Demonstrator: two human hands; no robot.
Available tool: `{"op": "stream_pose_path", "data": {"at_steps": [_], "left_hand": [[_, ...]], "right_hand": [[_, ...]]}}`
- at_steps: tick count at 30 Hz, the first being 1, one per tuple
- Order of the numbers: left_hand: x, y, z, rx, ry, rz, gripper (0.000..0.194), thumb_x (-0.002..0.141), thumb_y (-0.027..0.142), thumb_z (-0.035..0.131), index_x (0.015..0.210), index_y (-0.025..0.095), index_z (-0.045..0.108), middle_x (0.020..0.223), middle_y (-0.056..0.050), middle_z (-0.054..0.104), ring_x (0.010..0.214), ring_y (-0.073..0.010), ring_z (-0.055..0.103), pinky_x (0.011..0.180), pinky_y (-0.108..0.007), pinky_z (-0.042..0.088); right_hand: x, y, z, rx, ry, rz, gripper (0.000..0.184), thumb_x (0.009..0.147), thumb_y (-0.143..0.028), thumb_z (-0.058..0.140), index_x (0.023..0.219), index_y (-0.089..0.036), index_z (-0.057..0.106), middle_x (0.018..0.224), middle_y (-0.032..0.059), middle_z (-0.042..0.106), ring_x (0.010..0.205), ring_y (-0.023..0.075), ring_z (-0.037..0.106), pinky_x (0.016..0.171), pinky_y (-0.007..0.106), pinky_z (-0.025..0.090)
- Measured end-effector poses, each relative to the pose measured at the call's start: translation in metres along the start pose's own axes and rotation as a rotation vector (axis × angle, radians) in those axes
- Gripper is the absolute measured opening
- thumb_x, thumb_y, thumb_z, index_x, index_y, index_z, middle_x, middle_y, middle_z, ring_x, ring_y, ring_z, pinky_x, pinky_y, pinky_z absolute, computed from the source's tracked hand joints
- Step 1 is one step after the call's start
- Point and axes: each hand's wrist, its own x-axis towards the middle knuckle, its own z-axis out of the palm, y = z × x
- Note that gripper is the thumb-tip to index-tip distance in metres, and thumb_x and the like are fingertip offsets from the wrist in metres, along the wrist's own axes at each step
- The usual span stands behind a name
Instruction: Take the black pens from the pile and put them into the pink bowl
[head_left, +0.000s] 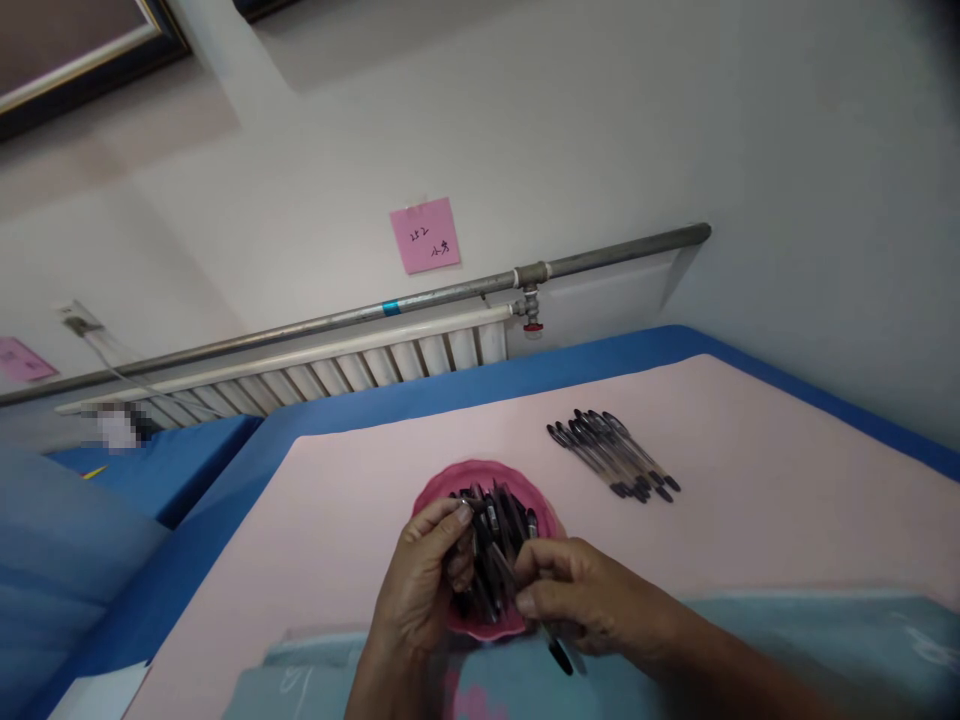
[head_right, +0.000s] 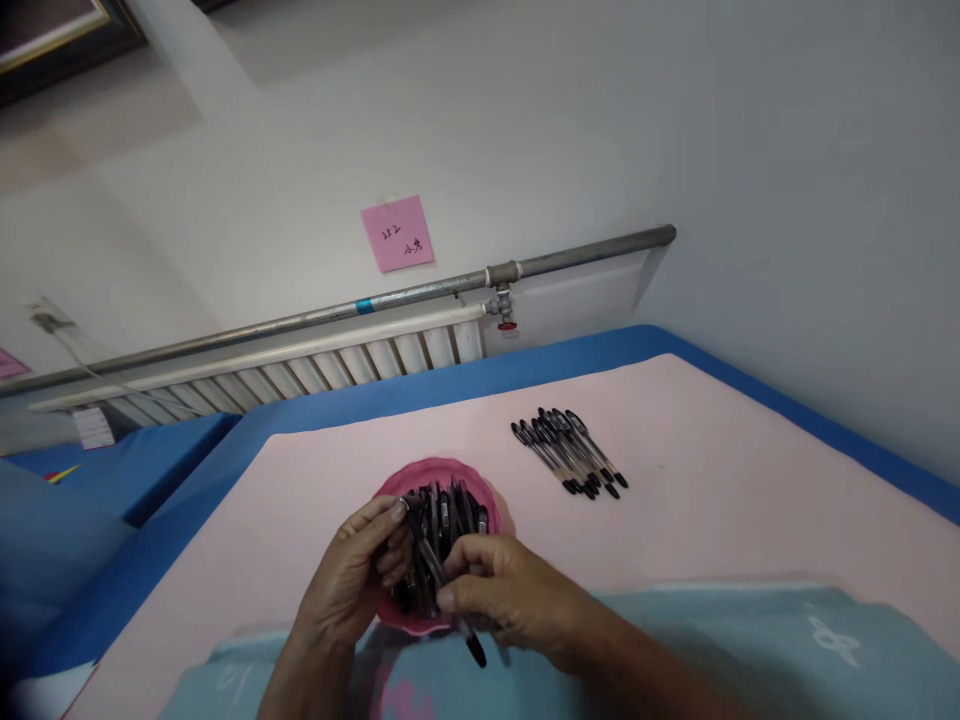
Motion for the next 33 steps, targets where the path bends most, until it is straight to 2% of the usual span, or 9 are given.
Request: {"op": "stream_pose_path", "data": {"at_steps": [4,9,16,19,22,25,27,31,33], "left_hand": [[0.002,-0.002,0.002,0.022,0.038,0.018,0.024,0.065,0.029,0.072,0.068,0.015,0.053,0.045,0.010,0.037,0.035,-0.0010,0.026,0.034,-0.015,0.018],[0.004,0.000,0.001,0.004,0.153,0.118,0.028,0.062,0.033,0.074,0.066,0.016,0.051,0.041,0.011,0.035,0.035,-0.0014,0.026,0.035,-0.015,0.018],[0.008,0.014,-0.024,0.207,0.364,0.260,0.034,0.064,0.036,0.069,0.055,0.017,0.043,0.041,0.010,0.035,0.038,-0.0036,0.029,0.038,-0.017,0.023],[0.007,0.017,-0.028,0.379,0.394,0.243,0.025,0.066,0.035,0.065,0.060,0.017,0.049,0.042,0.009,0.038,0.039,-0.0050,0.032,0.039,-0.018,0.025],[0.005,0.017,-0.026,0.536,0.361,0.159,0.023,0.064,0.033,0.065,0.079,0.016,0.061,0.045,0.009,0.043,0.038,-0.0061,0.034,0.039,-0.019,0.024],[0.005,0.012,-0.020,0.587,0.322,0.145,0.021,0.063,0.035,0.066,0.069,0.016,0.061,0.046,0.008,0.044,0.039,-0.0054,0.034,0.039,-0.019,0.023],[0.004,0.007,-0.014,0.533,0.252,0.120,0.025,0.064,0.038,0.067,0.061,0.015,0.058,0.045,0.007,0.042,0.039,-0.0045,0.032,0.039,-0.018,0.021],[0.000,-0.002,-0.001,0.312,-0.019,-0.040,0.026,0.068,0.040,0.066,0.074,0.017,0.058,0.043,0.009,0.038,0.035,-0.0031,0.026,0.037,-0.018,0.018],[-0.002,-0.005,0.004,0.231,-0.079,-0.082,0.027,0.067,0.040,0.067,0.069,0.017,0.054,0.042,0.010,0.036,0.034,-0.0023,0.024,0.036,-0.018,0.016]], "right_hand": [[0.002,0.007,-0.001,-0.196,0.165,-0.110,0.013,0.063,-0.019,0.061,0.069,-0.019,0.049,0.055,-0.0068,0.047,0.048,0.0066,0.039,0.044,0.019,0.027],[0.001,0.009,0.003,-0.394,0.302,-0.115,0.014,0.061,-0.012,0.059,0.066,-0.020,0.048,0.053,-0.0064,0.044,0.052,0.0089,0.039,0.046,0.021,0.025],[0.002,0.013,-0.007,-0.529,0.327,-0.128,0.013,0.062,-0.009,0.056,0.064,-0.020,0.049,0.057,-0.0051,0.047,0.054,0.0098,0.039,0.049,0.022,0.024],[0.002,0.013,-0.010,-0.508,0.348,-0.150,0.011,0.064,-0.011,0.055,0.065,-0.021,0.049,0.056,-0.0052,0.046,0.054,0.0099,0.040,0.049,0.022,0.025],[0.003,0.010,-0.011,-0.458,0.358,-0.160,0.010,0.064,-0.013,0.055,0.065,-0.021,0.049,0.056,-0.0054,0.046,0.054,0.0098,0.040,0.050,0.021,0.026],[0.003,0.008,-0.011,-0.399,0.333,-0.146,0.010,0.064,-0.014,0.056,0.065,-0.020,0.049,0.055,-0.0057,0.044,0.054,0.0094,0.040,0.049,0.021,0.027],[0.002,0.007,-0.009,-0.359,0.299,-0.125,0.008,0.066,-0.015,0.055,0.067,-0.020,0.049,0.055,-0.0060,0.043,0.052,0.0088,0.040,0.048,0.021,0.027],[0.000,0.005,-0.004,-0.313,0.205,-0.121,0.004,0.068,-0.016,0.053,0.069,-0.019,0.050,0.055,-0.0063,0.043,0.051,0.0080,0.039,0.048,0.020,0.028],[0.000,0.005,-0.002,-0.311,0.150,-0.128,0.004,0.069,-0.017,0.053,0.071,-0.019,0.050,0.055,-0.0063,0.043,0.050,0.0080,0.040,0.048,0.020,0.029]]}}
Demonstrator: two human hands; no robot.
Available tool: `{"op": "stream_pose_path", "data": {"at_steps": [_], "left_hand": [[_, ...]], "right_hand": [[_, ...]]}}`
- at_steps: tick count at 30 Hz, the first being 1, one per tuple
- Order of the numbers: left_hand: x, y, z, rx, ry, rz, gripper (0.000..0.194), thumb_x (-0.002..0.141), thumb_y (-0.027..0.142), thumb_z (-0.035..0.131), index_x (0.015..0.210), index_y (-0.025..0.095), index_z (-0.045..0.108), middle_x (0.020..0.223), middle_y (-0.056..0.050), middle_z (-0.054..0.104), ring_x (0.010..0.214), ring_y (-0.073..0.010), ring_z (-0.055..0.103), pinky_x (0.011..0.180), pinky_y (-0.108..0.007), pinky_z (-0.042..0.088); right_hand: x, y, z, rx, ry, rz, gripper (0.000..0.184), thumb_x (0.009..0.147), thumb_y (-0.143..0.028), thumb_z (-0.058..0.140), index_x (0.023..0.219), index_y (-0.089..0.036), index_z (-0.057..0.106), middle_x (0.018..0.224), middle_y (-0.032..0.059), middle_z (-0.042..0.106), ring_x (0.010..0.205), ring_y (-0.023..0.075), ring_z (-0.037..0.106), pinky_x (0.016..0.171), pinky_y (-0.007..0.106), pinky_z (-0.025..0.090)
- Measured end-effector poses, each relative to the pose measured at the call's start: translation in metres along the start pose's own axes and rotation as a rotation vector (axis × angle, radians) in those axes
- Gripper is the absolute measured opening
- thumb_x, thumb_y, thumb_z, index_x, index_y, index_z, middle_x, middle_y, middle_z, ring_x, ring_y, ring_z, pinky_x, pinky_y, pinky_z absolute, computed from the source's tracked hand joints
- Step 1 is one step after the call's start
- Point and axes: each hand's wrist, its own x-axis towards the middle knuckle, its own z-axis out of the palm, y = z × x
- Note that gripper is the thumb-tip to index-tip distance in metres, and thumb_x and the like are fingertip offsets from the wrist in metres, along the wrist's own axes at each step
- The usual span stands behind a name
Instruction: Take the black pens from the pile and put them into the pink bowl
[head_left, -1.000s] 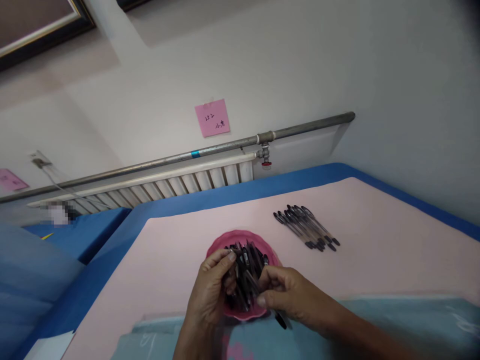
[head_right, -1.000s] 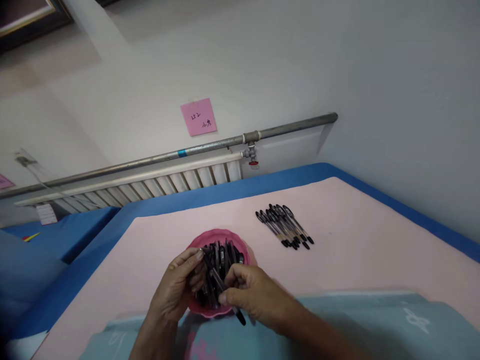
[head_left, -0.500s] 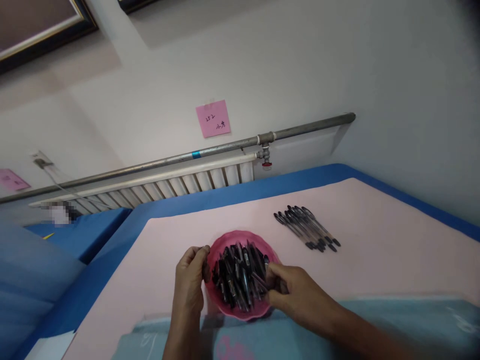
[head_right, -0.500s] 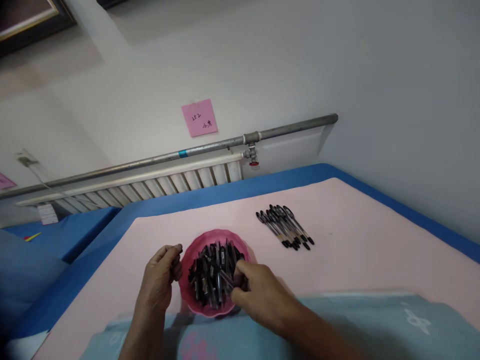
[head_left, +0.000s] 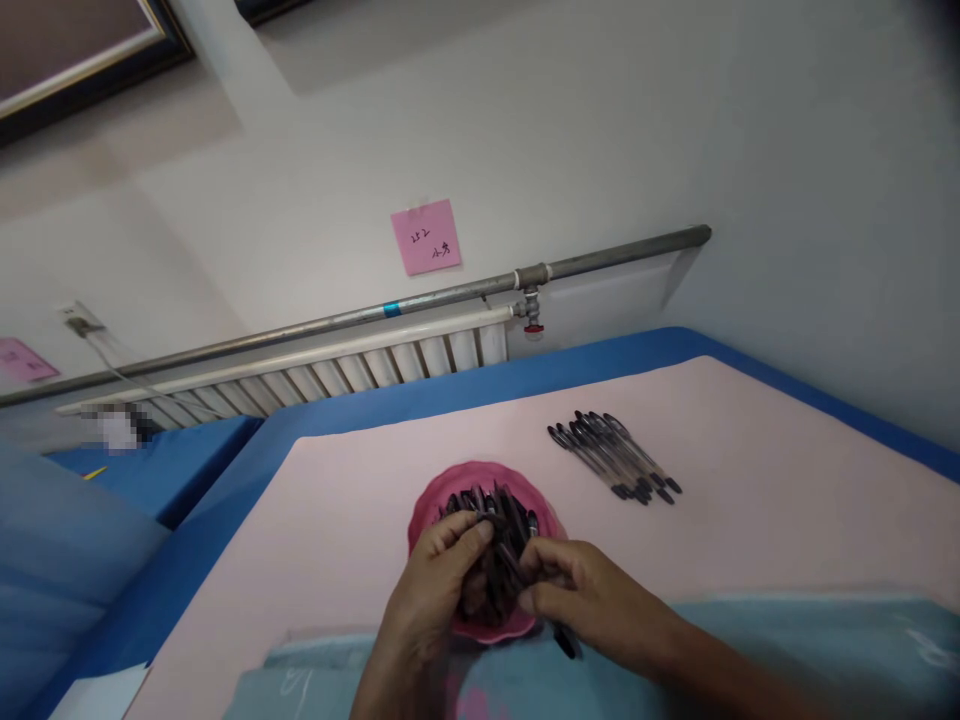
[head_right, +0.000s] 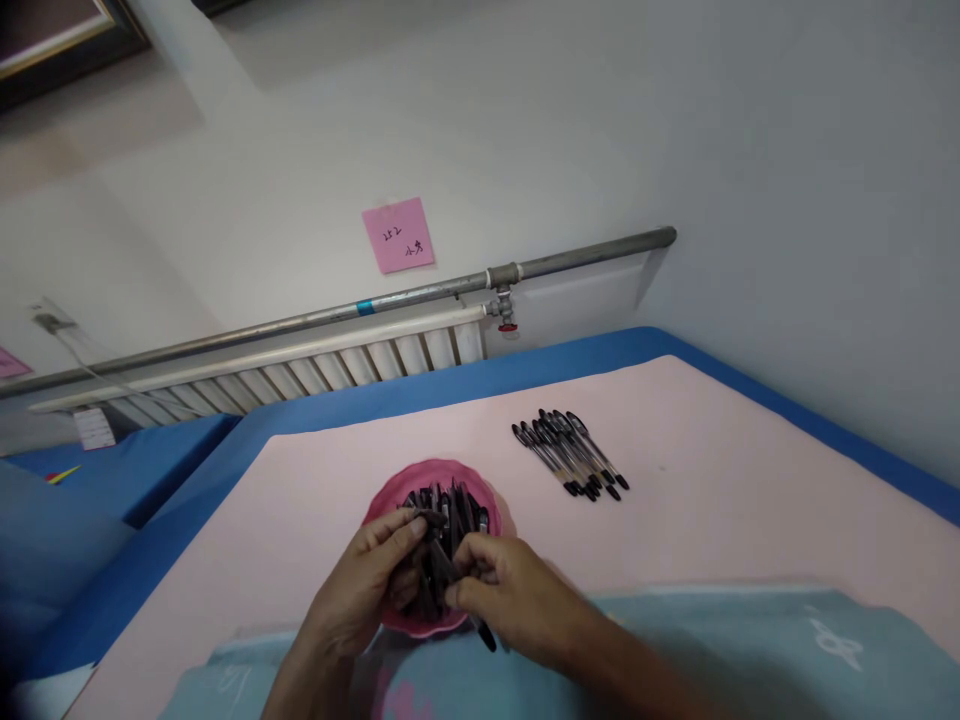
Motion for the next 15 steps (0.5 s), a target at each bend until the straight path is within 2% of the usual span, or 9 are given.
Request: {"op": "stream_pose_path", "data": {"at_steps": [2,4,9,12,15], "left_hand": [[0.000,0.000,0.003,-0.052,0.018,0.007,0.030,0.065,0.040,0.070,0.065,0.017,0.050,0.041,0.011,0.032,0.033,-0.0015,0.022,0.035,-0.017,0.015],[0.001,0.003,0.001,-0.098,0.090,0.048,0.032,0.064,0.040,0.071,0.065,0.017,0.049,0.042,0.012,0.031,0.034,-0.0009,0.021,0.035,-0.016,0.015],[0.001,0.014,-0.017,-0.137,0.277,0.184,0.037,0.064,0.041,0.070,0.061,0.017,0.042,0.047,0.011,0.034,0.037,-0.0012,0.023,0.036,-0.016,0.017],[0.001,0.016,-0.028,0.044,0.316,0.155,0.039,0.067,0.045,0.066,0.056,0.019,0.039,0.044,0.010,0.032,0.037,-0.0035,0.024,0.037,-0.018,0.018],[0.003,0.012,-0.033,0.374,0.406,0.121,0.040,0.067,0.047,0.064,0.052,0.019,0.040,0.042,0.008,0.035,0.039,-0.0064,0.031,0.040,-0.019,0.022]], "right_hand": [[0.000,0.000,0.002,-0.002,-0.029,-0.009,0.003,0.070,-0.018,0.052,0.071,-0.019,0.049,0.055,-0.0065,0.043,0.049,0.0079,0.040,0.048,0.020,0.029],[0.000,0.001,0.003,-0.022,-0.022,-0.014,0.005,0.070,-0.017,0.053,0.070,-0.019,0.048,0.054,-0.0068,0.043,0.049,0.0075,0.039,0.047,0.020,0.029],[-0.002,-0.003,-0.001,-0.104,0.015,0.018,0.010,0.063,-0.013,0.054,0.063,-0.019,0.046,0.051,-0.0074,0.040,0.047,0.0069,0.039,0.044,0.019,0.025],[-0.003,-0.009,-0.004,-0.028,0.039,0.050,0.008,0.064,-0.013,0.051,0.063,-0.019,0.046,0.048,-0.0083,0.039,0.044,0.0055,0.035,0.042,0.019,0.024],[-0.002,-0.010,-0.006,0.153,0.029,0.116,0.006,0.068,-0.019,0.048,0.064,-0.020,0.044,0.043,-0.0106,0.034,0.035,0.0042,0.025,0.035,0.019,0.017]]}}
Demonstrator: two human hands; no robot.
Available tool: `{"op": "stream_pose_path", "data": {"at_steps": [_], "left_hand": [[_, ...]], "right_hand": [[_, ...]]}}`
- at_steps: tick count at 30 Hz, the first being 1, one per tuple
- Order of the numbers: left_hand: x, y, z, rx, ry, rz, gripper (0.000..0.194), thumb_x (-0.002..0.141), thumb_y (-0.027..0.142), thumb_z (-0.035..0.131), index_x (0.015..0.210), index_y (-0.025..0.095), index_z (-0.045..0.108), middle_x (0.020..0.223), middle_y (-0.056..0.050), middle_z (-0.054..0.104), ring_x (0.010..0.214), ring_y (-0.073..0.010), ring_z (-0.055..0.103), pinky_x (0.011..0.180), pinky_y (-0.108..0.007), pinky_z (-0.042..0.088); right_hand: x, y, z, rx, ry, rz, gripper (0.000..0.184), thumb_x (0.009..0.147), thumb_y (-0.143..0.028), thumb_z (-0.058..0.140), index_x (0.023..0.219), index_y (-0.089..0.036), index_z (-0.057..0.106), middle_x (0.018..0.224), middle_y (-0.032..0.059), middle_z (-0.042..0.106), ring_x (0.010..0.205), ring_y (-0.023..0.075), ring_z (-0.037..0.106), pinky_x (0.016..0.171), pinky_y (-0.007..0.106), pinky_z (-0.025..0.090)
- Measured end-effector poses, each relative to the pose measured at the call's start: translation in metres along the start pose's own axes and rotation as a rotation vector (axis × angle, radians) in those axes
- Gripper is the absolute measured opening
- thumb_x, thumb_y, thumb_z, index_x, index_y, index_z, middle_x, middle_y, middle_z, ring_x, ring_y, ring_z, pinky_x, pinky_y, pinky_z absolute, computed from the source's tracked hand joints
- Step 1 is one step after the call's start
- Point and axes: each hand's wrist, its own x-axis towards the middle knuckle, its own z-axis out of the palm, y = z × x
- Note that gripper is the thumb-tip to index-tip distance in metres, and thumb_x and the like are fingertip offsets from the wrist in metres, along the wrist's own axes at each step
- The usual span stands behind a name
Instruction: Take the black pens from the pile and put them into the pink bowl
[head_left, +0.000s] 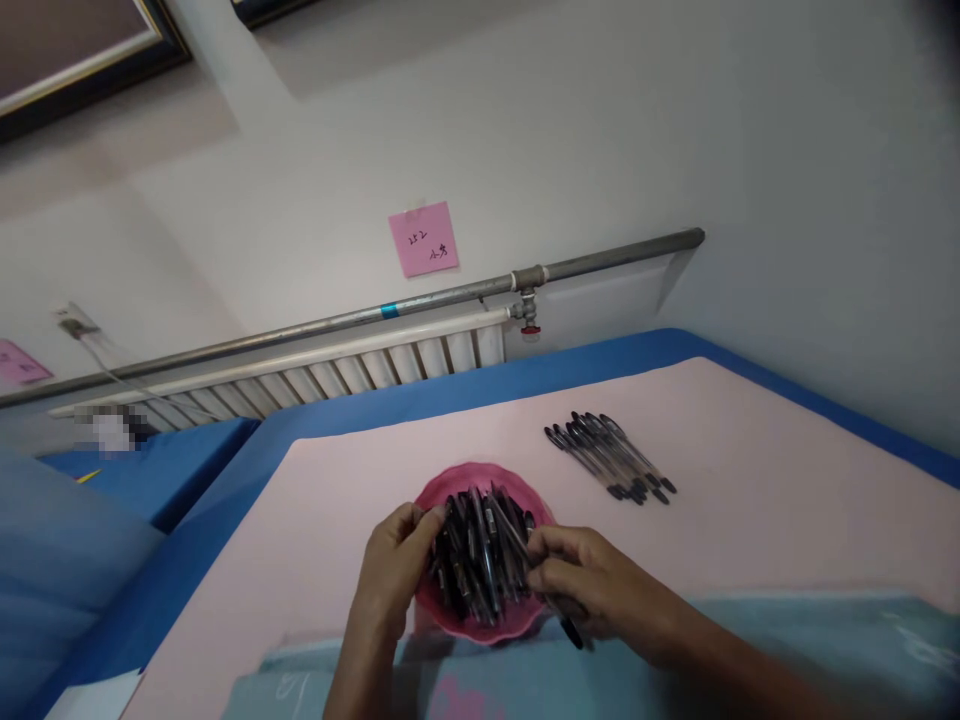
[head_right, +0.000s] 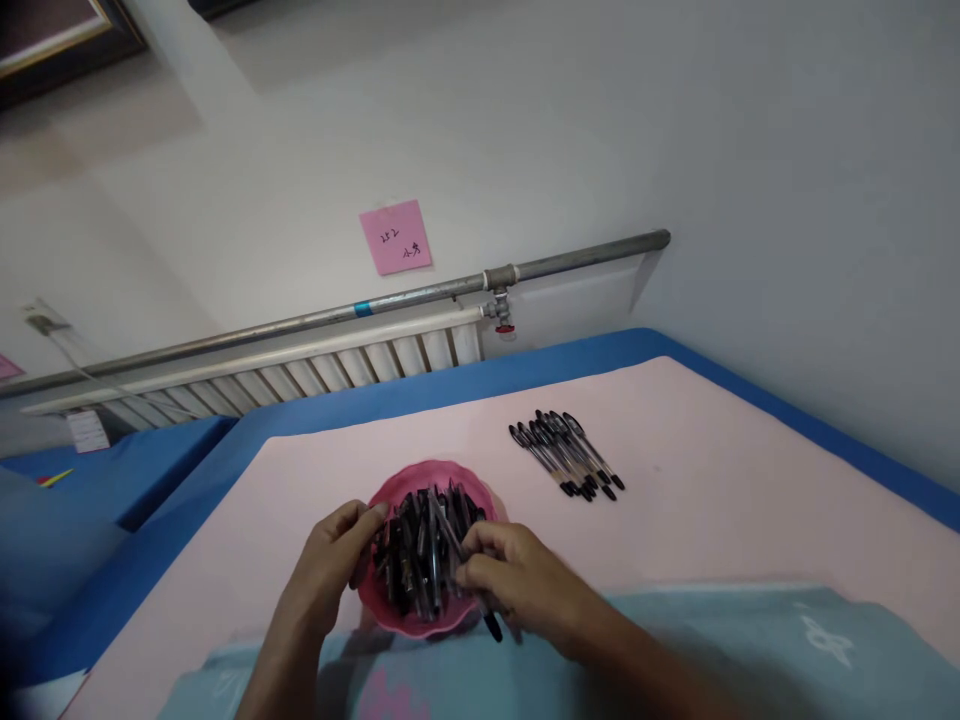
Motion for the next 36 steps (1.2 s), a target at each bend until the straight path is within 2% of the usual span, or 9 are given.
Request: {"op": "stream_pose_path", "data": {"at_steps": [2,4,6,8,12,18,27,33,36], "left_hand": [[0.001,-0.003,0.002,0.183,0.087,0.082,0.036,0.065,0.045,0.065,0.051,0.018,0.046,0.044,0.006,0.041,0.044,-0.0085,0.037,0.044,-0.020,0.026],[-0.001,-0.004,0.007,0.277,0.104,0.165,0.030,0.068,0.043,0.063,0.055,0.019,0.051,0.050,0.004,0.047,0.051,-0.0107,0.042,0.048,-0.021,0.030],[-0.007,-0.002,0.015,0.284,-0.011,0.196,0.026,0.072,0.041,0.058,0.060,0.019,0.053,0.055,0.003,0.050,0.055,-0.0122,0.045,0.051,-0.022,0.032],[-0.016,0.002,0.026,0.270,-0.201,0.202,0.023,0.074,0.038,0.056,0.062,0.019,0.053,0.057,0.003,0.050,0.056,-0.0125,0.045,0.052,-0.022,0.033],[-0.033,0.007,0.047,0.326,-0.446,0.249,0.012,0.069,0.030,0.063,0.073,0.019,0.061,0.066,0.000,0.058,0.059,-0.0130,0.047,0.054,-0.022,0.032],[-0.035,0.000,0.053,0.470,-0.390,0.323,0.015,0.076,0.028,0.054,0.064,0.018,0.056,0.061,0.000,0.056,0.056,-0.0125,0.044,0.052,-0.023,0.027],[-0.032,0.005,0.040,0.353,-0.590,0.244,0.033,0.084,0.040,0.042,0.064,0.017,0.054,0.063,0.000,0.051,0.060,-0.0120,0.041,0.055,-0.022,0.030],[-0.030,0.007,0.043,0.436,-0.509,0.240,0.023,0.078,0.040,0.051,0.077,0.017,0.056,0.072,-0.001,0.058,0.066,-0.0144,0.047,0.060,-0.023,0.035],[-0.027,0.004,0.041,0.425,-0.572,0.234,0.027,0.081,0.041,0.046,0.073,0.017,0.057,0.072,-0.001,0.057,0.067,-0.0142,0.047,0.061,-0.023,0.035]], "right_hand": [[0.002,0.003,-0.001,0.117,-0.017,0.021,0.007,0.070,-0.023,0.049,0.065,-0.021,0.043,0.041,-0.0113,0.033,0.032,0.0039,0.022,0.033,0.019,0.013],[0.005,0.006,-0.001,0.205,-0.016,0.008,0.010,0.070,-0.026,0.052,0.067,-0.021,0.043,0.041,-0.0112,0.036,0.032,0.0033,0.023,0.032,0.018,0.012],[0.006,0.007,-0.002,0.283,0.011,-0.008,0.014,0.069,-0.028,0.056,0.070,-0.021,0.044,0.042,-0.0110,0.038,0.033,0.0030,0.026,0.033,0.017,0.014],[0.007,0.007,-0.002,0.359,0.054,-0.027,0.018,0.068,-0.030,0.060,0.073,-0.020,0.044,0.045,-0.0102,0.041,0.036,0.0033,0.034,0.036,0.016,0.019],[0.008,0.006,-0.001,0.446,0.136,-0.076,0.025,0.069,-0.034,0.064,0.075,-0.020,0.044,0.050,-0.0091,0.045,0.041,0.0048,0.042,0.040,0.017,0.027],[0.012,0.011,-0.001,0.479,0.146,-0.115,0.026,0.070,-0.032,0.066,0.069,-0.018,0.044,0.049,-0.0088,0.047,0.041,0.0030,0.038,0.041,0.016,0.025],[0.008,0.006,0.001,0.607,0.063,-0.195,0.019,0.067,-0.029,0.066,0.073,-0.017,0.052,0.049,-0.0069,0.049,0.039,0.0036,0.039,0.038,0.016,0.024],[0.010,0.010,0.004,0.600,0.108,-0.229,0.012,0.070,-0.024,0.063,0.073,-0.016,0.055,0.051,-0.0058,0.052,0.042,0.0041,0.043,0.040,0.016,0.028],[0.012,0.013,0.006,0.631,0.077,-0.251,0.012,0.069,-0.024,0.062,0.074,-0.016,0.056,0.050,-0.0054,0.052,0.041,0.0045,0.043,0.039,0.016,0.028]]}}
